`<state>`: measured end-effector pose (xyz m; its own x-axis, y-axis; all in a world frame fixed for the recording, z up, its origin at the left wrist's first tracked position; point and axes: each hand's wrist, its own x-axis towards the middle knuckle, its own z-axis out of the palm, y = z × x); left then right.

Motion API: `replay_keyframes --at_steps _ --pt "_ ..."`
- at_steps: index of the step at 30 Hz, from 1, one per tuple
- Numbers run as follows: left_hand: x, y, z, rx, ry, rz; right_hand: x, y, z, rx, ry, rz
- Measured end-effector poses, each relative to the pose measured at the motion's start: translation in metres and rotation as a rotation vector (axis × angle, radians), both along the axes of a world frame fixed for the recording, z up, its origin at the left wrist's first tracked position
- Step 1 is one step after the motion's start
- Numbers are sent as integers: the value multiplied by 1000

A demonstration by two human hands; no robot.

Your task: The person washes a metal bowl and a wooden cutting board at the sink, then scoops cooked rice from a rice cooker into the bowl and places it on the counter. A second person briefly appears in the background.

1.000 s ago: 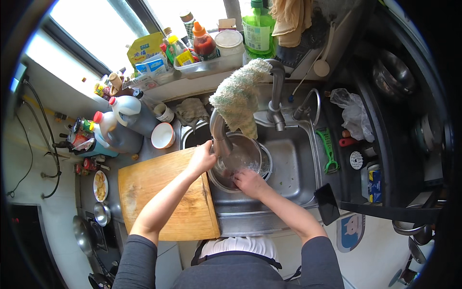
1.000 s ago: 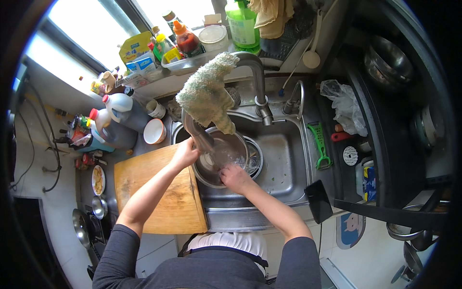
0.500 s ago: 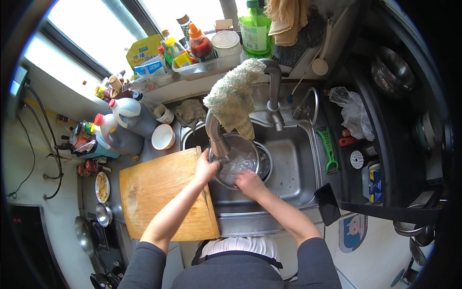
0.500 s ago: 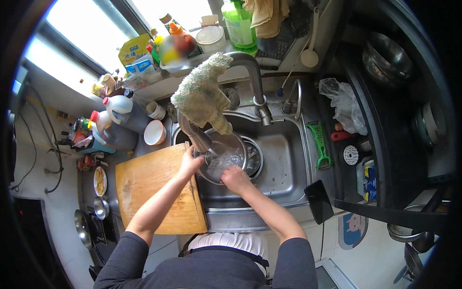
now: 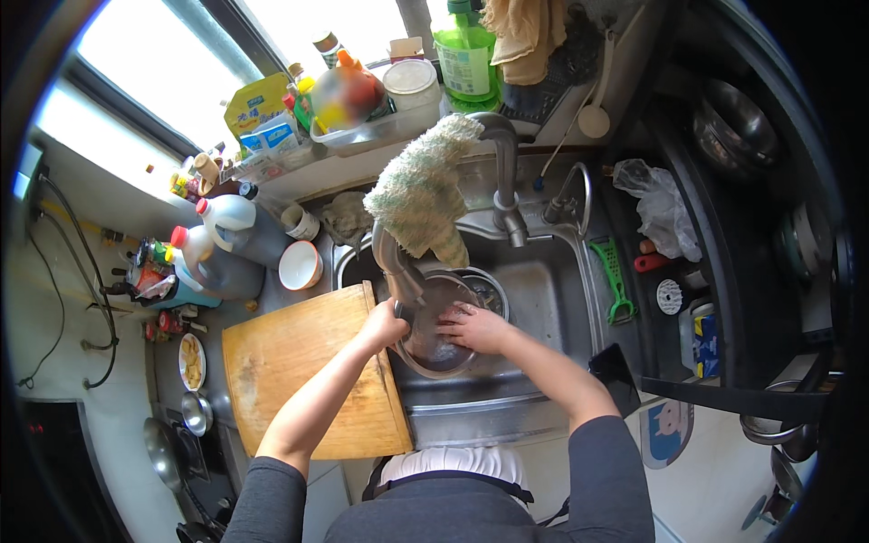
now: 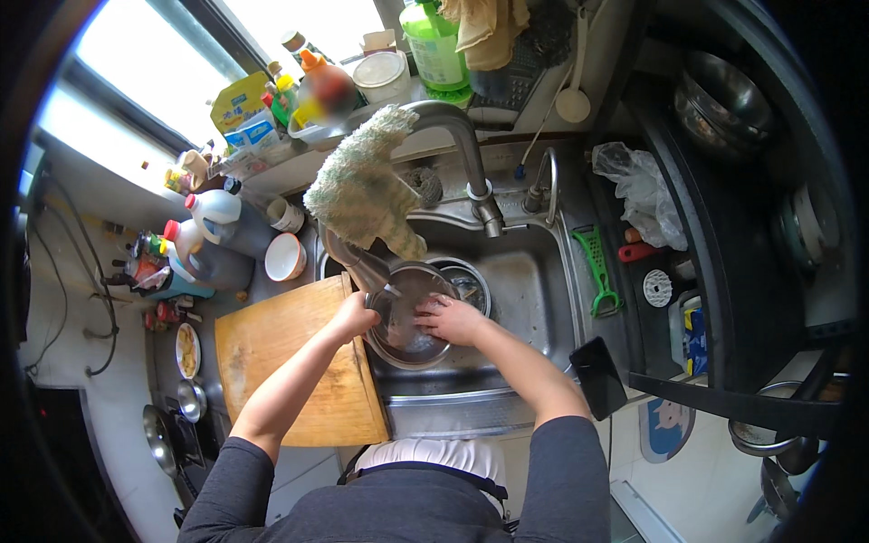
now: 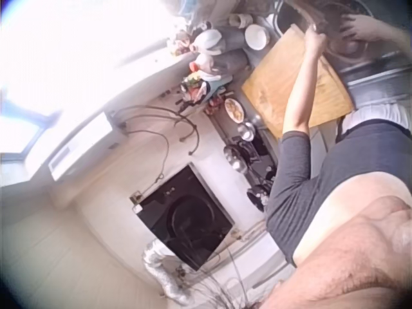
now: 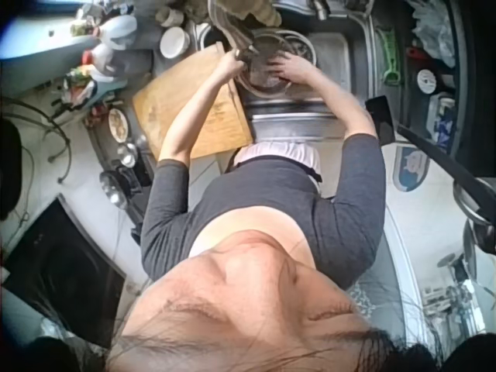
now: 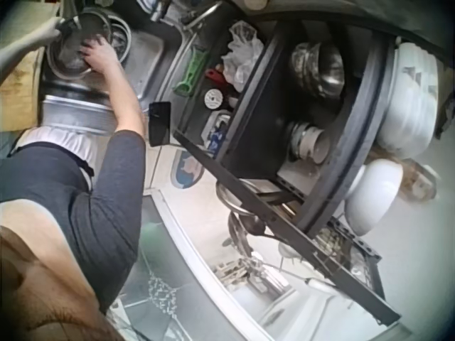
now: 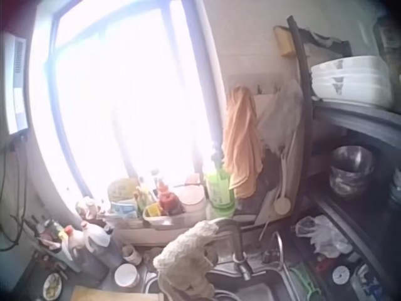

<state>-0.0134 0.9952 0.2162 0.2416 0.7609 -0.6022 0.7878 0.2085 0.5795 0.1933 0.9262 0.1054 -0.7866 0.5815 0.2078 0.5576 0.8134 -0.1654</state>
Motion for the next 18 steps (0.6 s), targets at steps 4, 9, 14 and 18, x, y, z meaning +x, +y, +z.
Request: replay_keyframes --at_steps 4,9,14,18 --pt "6 5 13 -185 -78 98 20 23 11 136 -174 86" --pt "-17 13 -14 -443 -249 397 37 22 10 62 225 -408" --pt "-18 0 -12 -359 -243 368 48 25 8 163 993 -1437" --pt "-21 -7 -43 40 -94 116 62 62 25 -324 1271 -1583"
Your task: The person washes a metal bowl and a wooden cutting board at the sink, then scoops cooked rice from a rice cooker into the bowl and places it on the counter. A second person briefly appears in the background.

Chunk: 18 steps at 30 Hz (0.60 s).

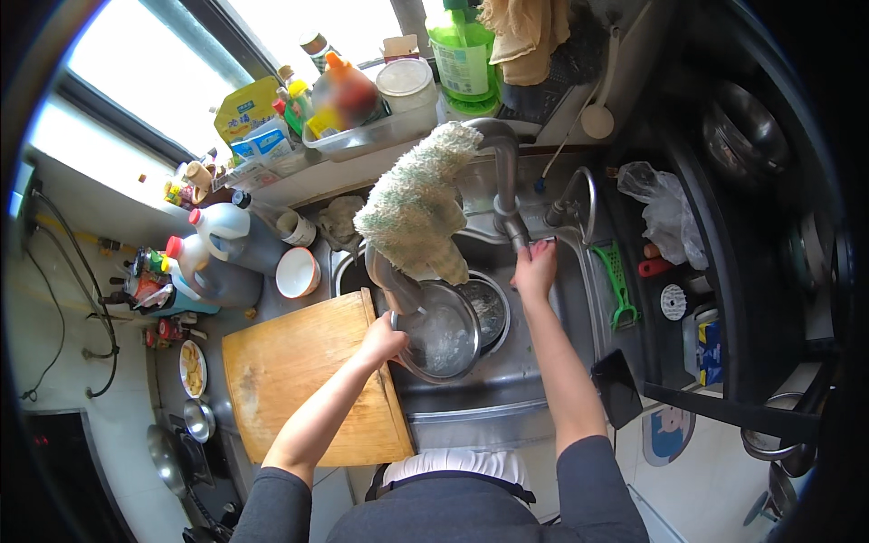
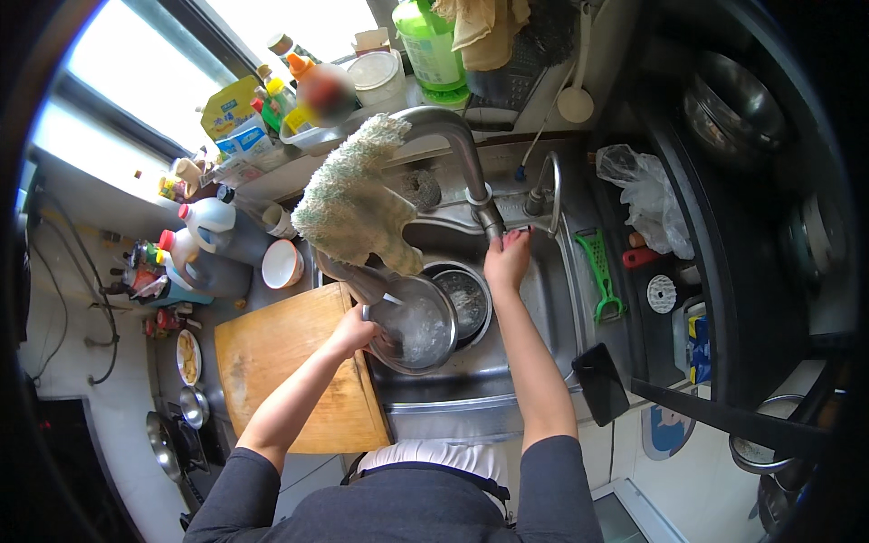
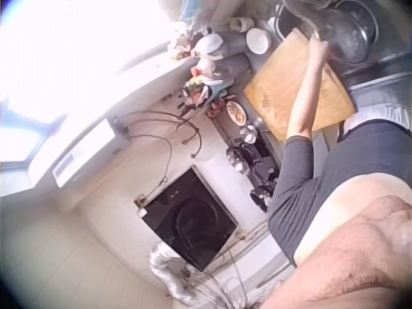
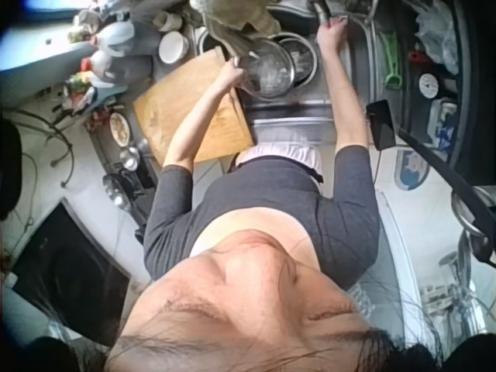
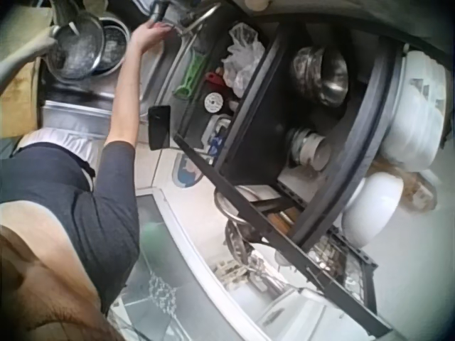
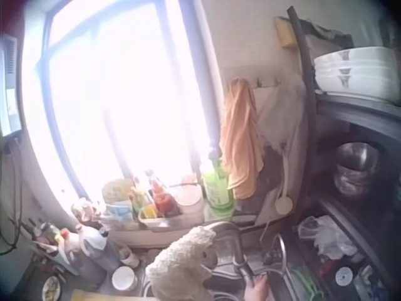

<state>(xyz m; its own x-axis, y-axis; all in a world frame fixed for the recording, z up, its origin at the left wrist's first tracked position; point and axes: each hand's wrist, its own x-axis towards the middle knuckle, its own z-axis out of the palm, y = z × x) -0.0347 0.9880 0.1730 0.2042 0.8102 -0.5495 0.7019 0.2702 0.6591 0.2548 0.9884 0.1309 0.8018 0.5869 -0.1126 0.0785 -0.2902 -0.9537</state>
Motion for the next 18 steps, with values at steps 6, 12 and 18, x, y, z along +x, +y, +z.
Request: replay_keyframes --at_steps 6,12,18 --pt "22 -8 9 575 128 -317 14 -11 7 91 -63 124" --pt "51 -35 42 597 305 -383 -27 -69 -54 247 1182 172" --pt "40 -59 37 1106 231 -561 -87 -91 -100 193 1554 133"
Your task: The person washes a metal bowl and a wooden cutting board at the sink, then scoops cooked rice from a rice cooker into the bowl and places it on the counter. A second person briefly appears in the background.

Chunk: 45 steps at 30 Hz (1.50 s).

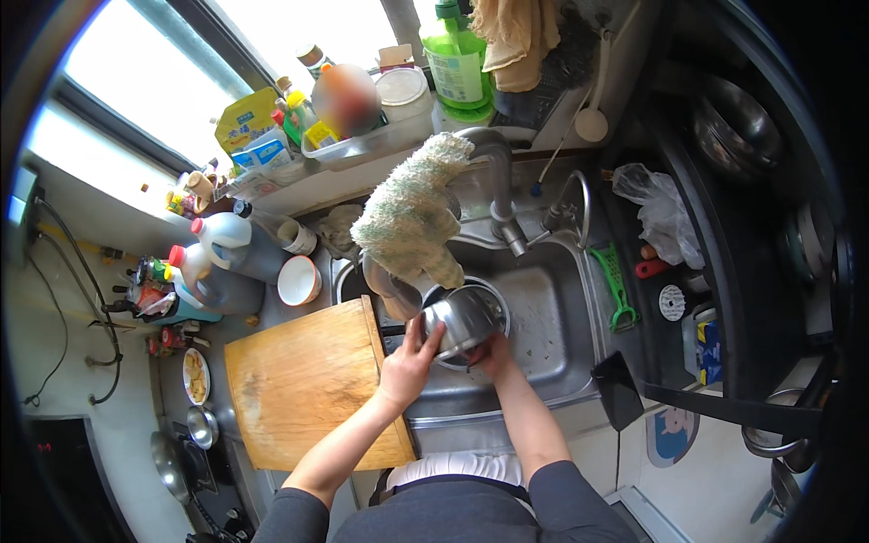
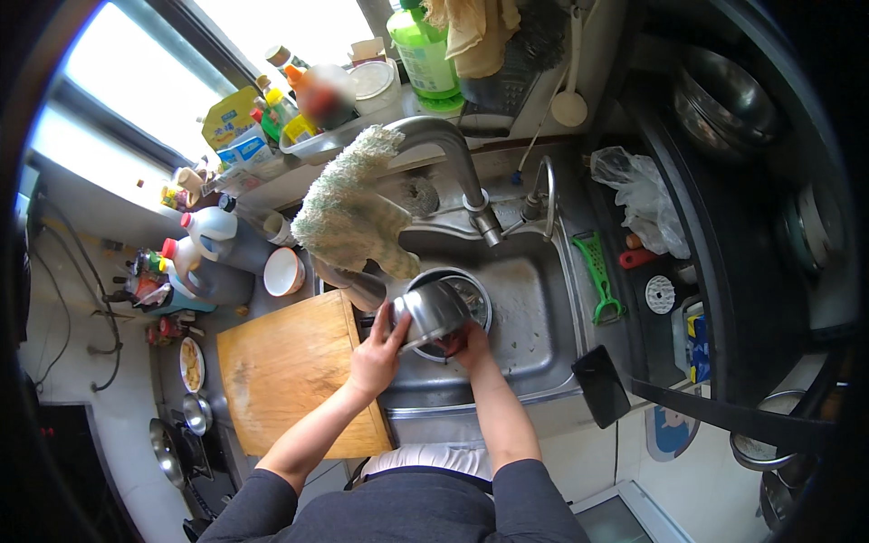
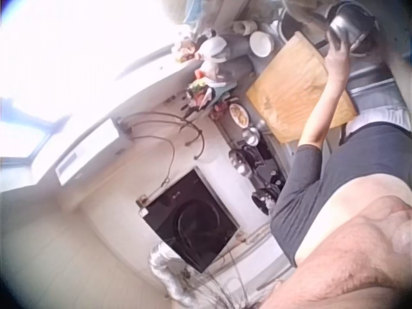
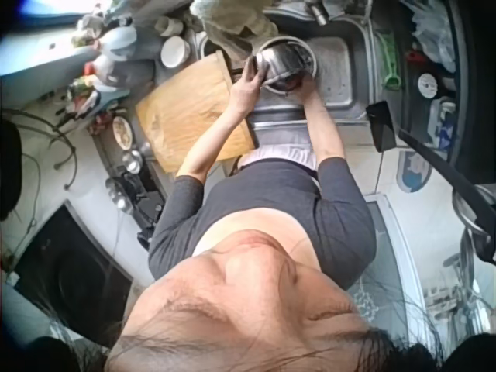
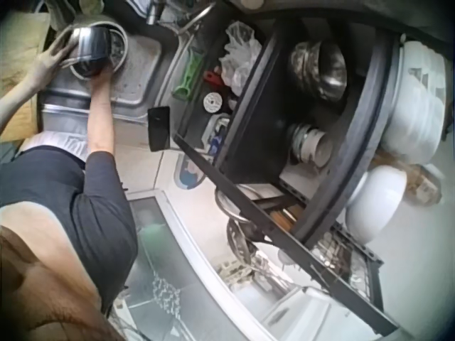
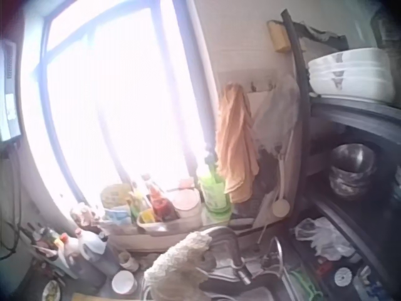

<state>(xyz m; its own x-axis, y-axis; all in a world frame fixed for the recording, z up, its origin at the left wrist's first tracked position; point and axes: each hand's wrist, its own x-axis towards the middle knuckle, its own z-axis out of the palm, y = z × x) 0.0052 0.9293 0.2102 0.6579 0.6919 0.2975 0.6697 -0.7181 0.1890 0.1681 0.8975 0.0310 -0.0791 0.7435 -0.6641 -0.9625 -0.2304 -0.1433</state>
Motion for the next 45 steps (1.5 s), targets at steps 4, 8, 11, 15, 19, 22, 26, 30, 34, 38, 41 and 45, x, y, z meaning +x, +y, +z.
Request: replay_keyframes --at_steps 4,8,11,15,19,22,26,30,34,38,41,45 --pt "-20 -9 1 111 -16 -73 -24 11 49 267 -58 -181" --pt "-36 -15 8 159 -117 -128 -15 24 -24 295 -281 -92" --pt "-39 -19 16 186 -181 -178 17 35 -107 244 -742 -46" --pt "-80 -39 8 174 -193 -80 -16 41 -7 -32 -952 58" --pt "-90 -45 12 206 -260 -115 -8 38 47 -99 -750 111" --pt "-94 -44 16 254 -281 -161 -2 29 40 17 -510 148" --pt "-96 -40 27 278 -326 -222 9 29 29 106 -232 168" --pt "-101 -44 38 302 -368 -232 28 11 30 161 -196 174" --pt "-112 -47 37 278 -361 -215 20 5 47 -28 -106 -9" --pt "-111 -43 43 336 -367 -244 30 8 14 73 -43 -50" --pt "-117 -44 53 383 -370 -210 22 18 25 35 -118 24" --pt "-126 -46 59 441 -412 -171 2 24 67 18 -339 31"
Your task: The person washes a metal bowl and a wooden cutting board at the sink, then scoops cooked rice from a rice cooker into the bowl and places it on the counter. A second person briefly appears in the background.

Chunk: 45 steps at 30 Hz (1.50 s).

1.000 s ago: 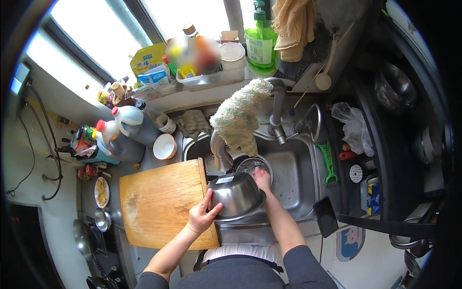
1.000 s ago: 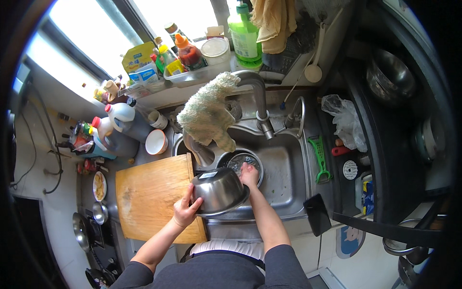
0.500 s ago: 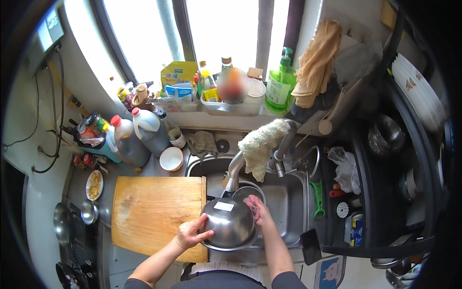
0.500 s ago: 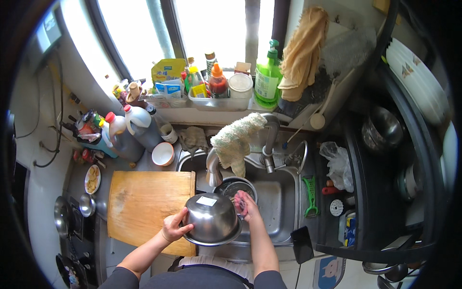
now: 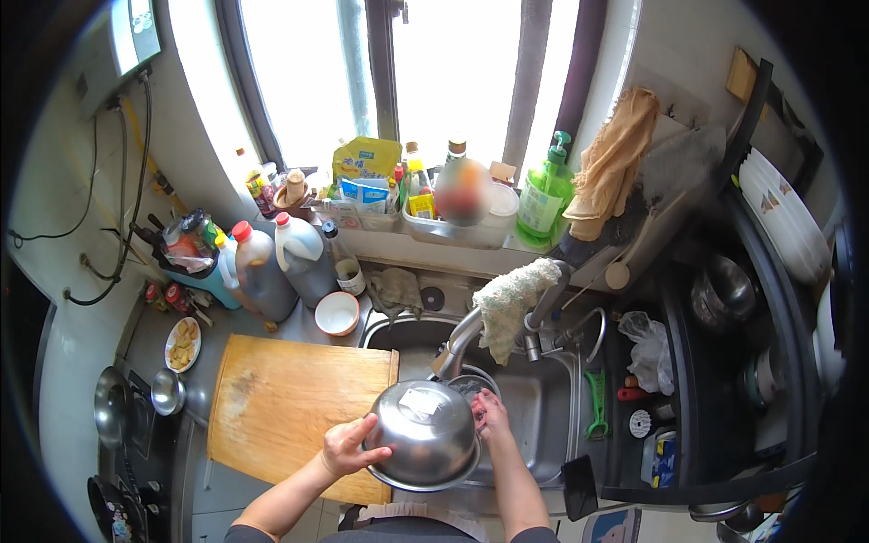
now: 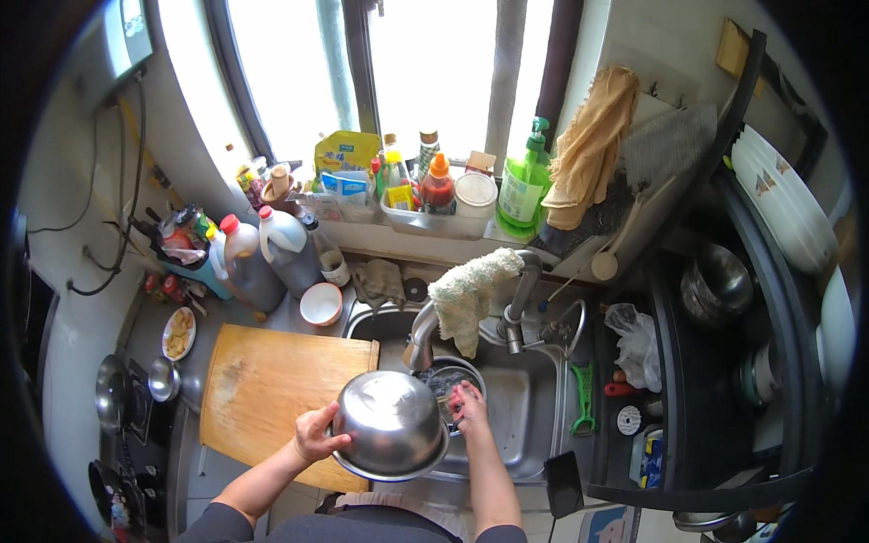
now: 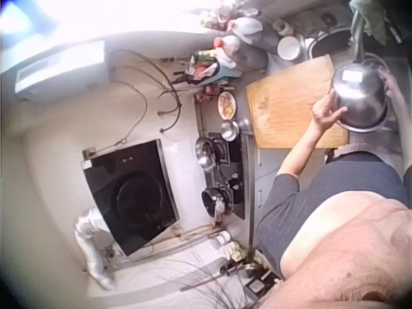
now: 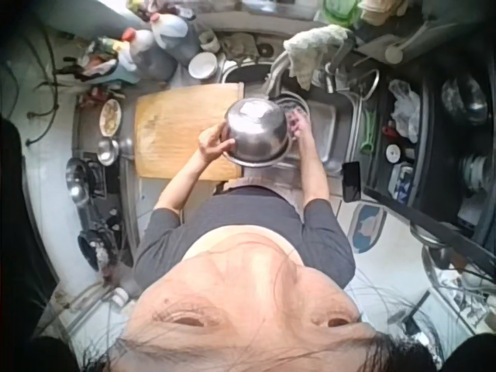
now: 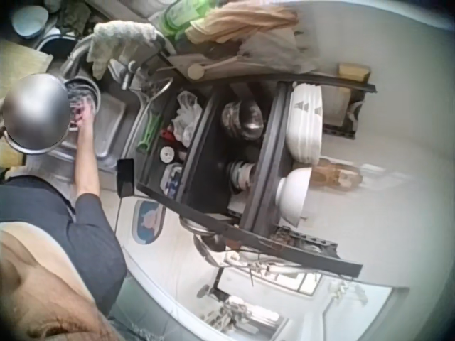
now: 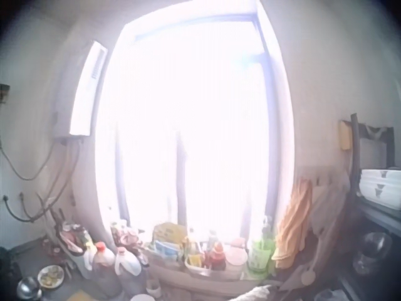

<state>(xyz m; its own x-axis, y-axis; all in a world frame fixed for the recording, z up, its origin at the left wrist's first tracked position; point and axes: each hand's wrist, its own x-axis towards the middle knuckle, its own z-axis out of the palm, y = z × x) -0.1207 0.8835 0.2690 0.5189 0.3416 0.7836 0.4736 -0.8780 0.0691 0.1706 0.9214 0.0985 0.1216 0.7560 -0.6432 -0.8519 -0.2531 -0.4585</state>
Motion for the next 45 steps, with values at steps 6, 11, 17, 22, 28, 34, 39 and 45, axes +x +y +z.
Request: replay_keyframes --at_steps 6,11,17,22,28,34,39,45 --pt "2 -18 -21 -137 38 72 -10 -2 11 -90 -499 191" --pt "14 -26 -37 -187 37 102 -5 -9 6 -126 -596 184" --pt "43 -32 -41 -539 -4 237 8 -34 18 -32 -529 41" --pt "66 -29 -47 -1232 -186 277 44 -80 38 163 -397 -115" --pt "80 -26 -74 -1915 -728 256 14 -95 125 431 -1011 -189" --pt "85 -26 -76 -1835 -783 150 -34 -83 134 654 -1819 438" --pt "80 -25 -87 -1756 -742 94 -66 -70 87 713 -1756 872" --pt "80 -23 -63 -1675 -667 159 -57 -43 84 264 -2207 733"
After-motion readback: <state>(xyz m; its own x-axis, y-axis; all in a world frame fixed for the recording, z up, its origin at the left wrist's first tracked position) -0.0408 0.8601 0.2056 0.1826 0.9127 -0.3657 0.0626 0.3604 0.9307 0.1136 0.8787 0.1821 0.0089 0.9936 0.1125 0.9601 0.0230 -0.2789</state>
